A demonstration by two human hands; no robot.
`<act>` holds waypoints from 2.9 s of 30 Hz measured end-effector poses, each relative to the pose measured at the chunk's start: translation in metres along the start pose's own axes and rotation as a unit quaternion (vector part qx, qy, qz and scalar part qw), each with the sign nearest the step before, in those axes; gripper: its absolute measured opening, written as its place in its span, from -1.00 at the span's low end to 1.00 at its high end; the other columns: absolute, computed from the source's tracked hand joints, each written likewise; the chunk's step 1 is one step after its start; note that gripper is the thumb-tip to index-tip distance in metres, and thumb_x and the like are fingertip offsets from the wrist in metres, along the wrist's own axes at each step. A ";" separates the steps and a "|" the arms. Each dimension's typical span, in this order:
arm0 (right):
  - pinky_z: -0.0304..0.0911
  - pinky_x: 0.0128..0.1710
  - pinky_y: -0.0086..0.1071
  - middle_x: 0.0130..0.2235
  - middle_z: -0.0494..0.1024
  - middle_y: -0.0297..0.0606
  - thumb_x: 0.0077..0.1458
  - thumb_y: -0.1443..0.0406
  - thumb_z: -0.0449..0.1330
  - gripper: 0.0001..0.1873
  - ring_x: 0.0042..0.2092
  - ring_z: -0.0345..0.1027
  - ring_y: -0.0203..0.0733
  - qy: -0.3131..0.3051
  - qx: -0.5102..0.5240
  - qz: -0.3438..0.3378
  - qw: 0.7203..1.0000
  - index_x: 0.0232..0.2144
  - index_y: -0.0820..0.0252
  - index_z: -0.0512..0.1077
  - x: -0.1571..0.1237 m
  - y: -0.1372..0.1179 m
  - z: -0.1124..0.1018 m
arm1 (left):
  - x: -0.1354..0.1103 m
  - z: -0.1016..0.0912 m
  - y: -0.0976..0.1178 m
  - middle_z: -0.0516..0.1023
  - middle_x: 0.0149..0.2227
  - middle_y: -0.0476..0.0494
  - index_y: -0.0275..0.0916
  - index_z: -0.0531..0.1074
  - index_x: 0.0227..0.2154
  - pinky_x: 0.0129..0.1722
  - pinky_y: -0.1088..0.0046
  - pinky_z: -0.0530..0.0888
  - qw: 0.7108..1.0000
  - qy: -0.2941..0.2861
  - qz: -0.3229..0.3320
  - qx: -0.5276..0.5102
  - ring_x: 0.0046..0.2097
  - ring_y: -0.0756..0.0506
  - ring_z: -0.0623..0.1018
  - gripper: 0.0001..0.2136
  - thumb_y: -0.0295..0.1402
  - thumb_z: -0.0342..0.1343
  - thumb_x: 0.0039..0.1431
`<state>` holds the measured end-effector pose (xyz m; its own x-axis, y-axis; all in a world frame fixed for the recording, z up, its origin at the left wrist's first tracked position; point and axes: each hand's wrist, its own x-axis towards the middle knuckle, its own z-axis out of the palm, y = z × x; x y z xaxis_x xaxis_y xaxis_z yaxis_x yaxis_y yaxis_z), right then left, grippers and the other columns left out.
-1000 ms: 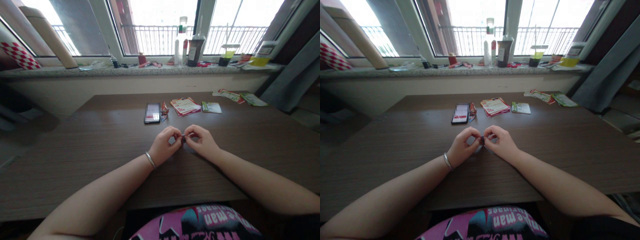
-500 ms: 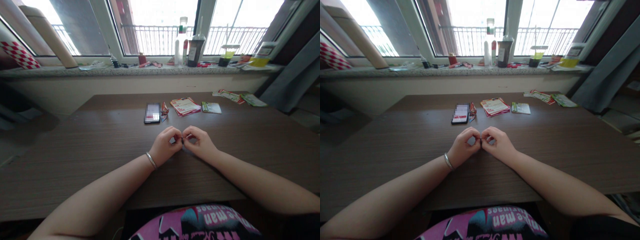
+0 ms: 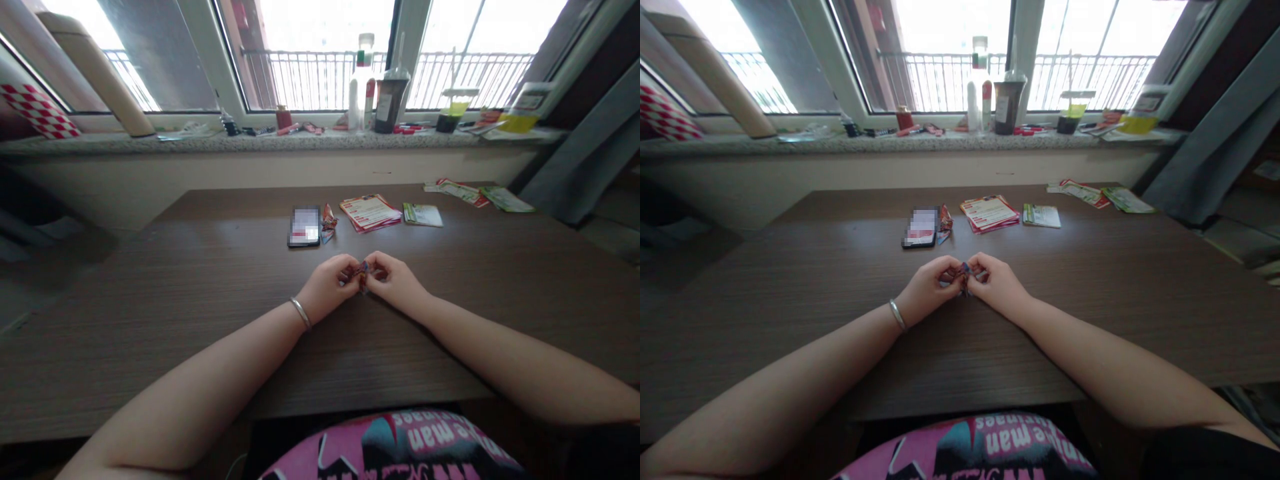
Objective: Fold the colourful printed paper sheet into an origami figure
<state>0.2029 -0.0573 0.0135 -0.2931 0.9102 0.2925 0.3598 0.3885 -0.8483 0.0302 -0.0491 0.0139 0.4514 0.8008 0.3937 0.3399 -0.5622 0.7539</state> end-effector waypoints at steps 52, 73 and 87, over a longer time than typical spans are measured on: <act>0.14 -0.32 -0.39 -0.39 0.46 -0.29 -0.05 0.23 0.23 -0.86 -0.32 0.28 -0.22 -0.006 -0.170 0.007 0.985 -0.50 0.19 0.40 0.009 0.022 -0.007 | 0.000 0.003 -0.023 0.60 -0.31 -0.09 -0.29 0.48 -0.26 -0.19 0.44 0.50 0.986 -0.087 -0.094 -0.109 -0.26 -0.06 0.58 -0.82 -0.37 0.10 0.08; 0.11 -0.49 -0.44 -0.56 0.42 -0.45 -0.01 0.17 0.19 -0.78 -0.50 0.29 -0.29 -0.057 -0.010 0.112 0.992 -0.41 0.13 0.22 0.011 0.026 -0.010 | 0.000 -0.007 -0.013 0.55 -0.39 -0.02 -0.29 0.19 0.06 -0.19 0.40 0.41 0.991 -0.040 -0.075 0.107 -0.28 -0.09 0.54 -0.60 -0.45 0.05 0.15; 0.09 -0.48 -0.44 -0.55 0.41 -0.48 0.03 0.22 0.16 -0.81 -0.50 0.30 -0.29 -0.065 -0.146 0.112 0.981 -0.36 0.11 0.21 0.008 0.021 -0.011 | -0.001 -0.009 -0.017 0.50 -0.39 -0.01 -0.18 0.26 -0.02 -0.25 0.40 0.34 0.973 -0.045 -0.007 0.226 -0.29 -0.09 0.45 -0.65 -0.40 0.11 0.11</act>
<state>0.2181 -0.0406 0.0029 -0.2824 0.9585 0.0387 0.6603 0.2235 -0.7170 0.0163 -0.0385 0.0050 0.5076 0.7991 0.3223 0.6660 -0.6012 0.4417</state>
